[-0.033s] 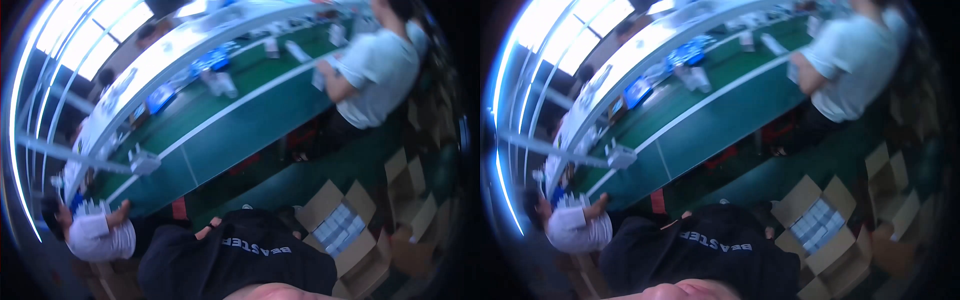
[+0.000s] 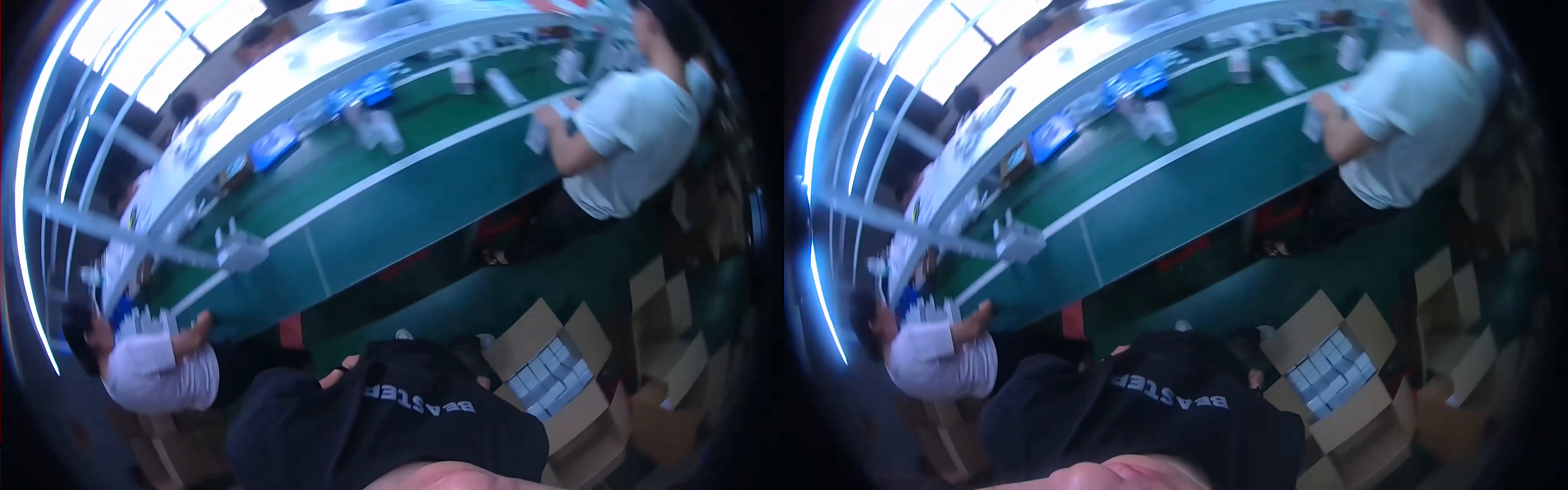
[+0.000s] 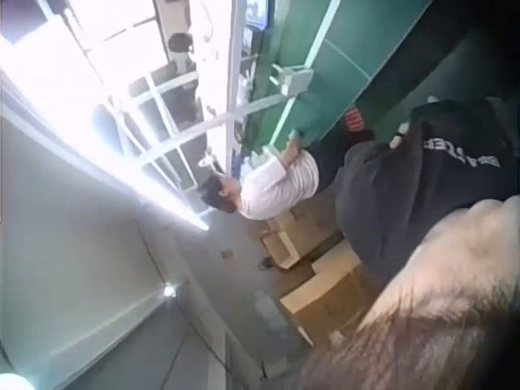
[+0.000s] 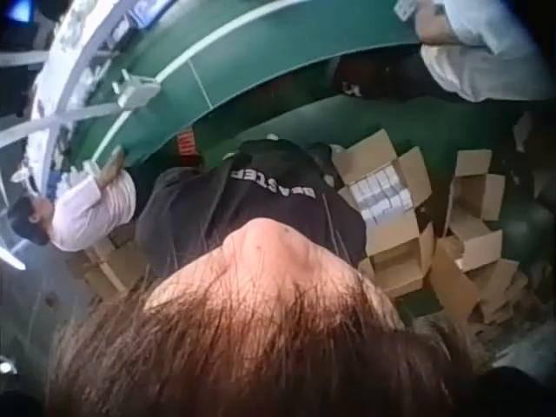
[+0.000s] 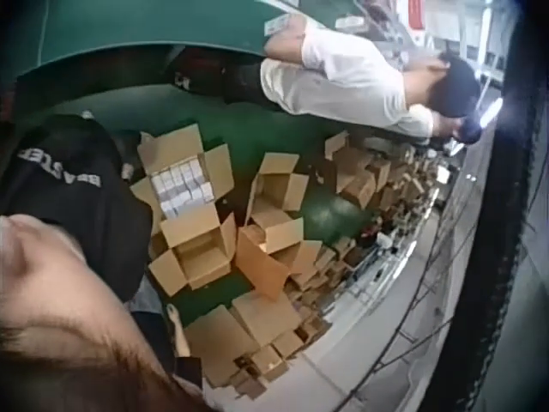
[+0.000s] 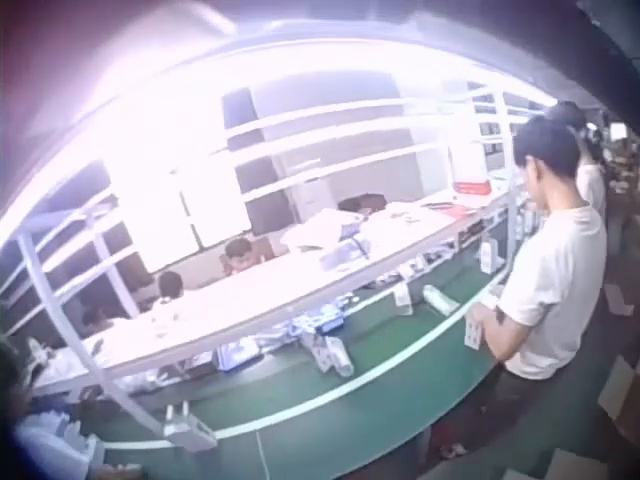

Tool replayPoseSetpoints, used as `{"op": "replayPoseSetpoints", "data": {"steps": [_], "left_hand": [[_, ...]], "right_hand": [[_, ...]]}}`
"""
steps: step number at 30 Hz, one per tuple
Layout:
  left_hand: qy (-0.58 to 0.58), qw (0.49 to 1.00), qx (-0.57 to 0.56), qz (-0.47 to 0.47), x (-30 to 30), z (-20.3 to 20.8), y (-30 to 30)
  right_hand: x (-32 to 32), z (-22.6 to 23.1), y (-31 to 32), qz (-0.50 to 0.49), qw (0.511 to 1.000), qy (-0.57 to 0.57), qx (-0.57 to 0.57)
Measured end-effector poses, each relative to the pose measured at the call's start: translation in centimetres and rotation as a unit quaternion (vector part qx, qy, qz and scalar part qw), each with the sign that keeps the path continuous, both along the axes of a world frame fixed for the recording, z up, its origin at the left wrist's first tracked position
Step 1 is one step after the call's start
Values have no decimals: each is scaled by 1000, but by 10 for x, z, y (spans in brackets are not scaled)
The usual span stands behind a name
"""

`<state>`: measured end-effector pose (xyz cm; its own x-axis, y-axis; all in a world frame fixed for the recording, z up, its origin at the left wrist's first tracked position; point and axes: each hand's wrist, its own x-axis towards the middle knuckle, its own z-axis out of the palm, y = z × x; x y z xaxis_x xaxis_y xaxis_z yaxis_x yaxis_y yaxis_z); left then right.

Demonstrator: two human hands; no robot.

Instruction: The person packages handheld fans by placing them into bubble wrap bags, inserting them into boxes, and closing the lids. They then place the boxed fans into a large cardboard box and arrange more boxes on the table.

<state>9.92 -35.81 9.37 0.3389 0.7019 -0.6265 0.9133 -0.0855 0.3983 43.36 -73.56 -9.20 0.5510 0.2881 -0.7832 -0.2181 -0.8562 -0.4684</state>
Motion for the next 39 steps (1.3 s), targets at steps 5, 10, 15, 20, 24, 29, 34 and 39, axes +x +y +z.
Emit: {"op": "replayPoseSetpoints", "data": {"steps": [5,10,15,20,24,29,34,39], "left_hand": [[62,991,-95,74,-122,-57,-29],[-48,963,-147,220,-136,-41,-11],[-184,886,-99,413,-131,-50,-9],[-255,850,-103,450,-144,-79,-25],[-174,843,-31,508,-122,-48,15],[-69,813,259,517,-117,-5,118],[-61,869,264,415,-83,19,205],[135,913,91,375,-42,22,227]], "right_hand": [[17,18,68,160,986,-18,-36],[23,31,182,270,961,-65,4],[-4,58,288,292,944,-81,128],[-23,85,366,405,900,-113,111],[-10,110,425,404,908,-54,102],[37,156,475,583,806,-75,-69],[45,221,526,565,805,-171,-55],[33,207,528,477,853,-212,18]]}}
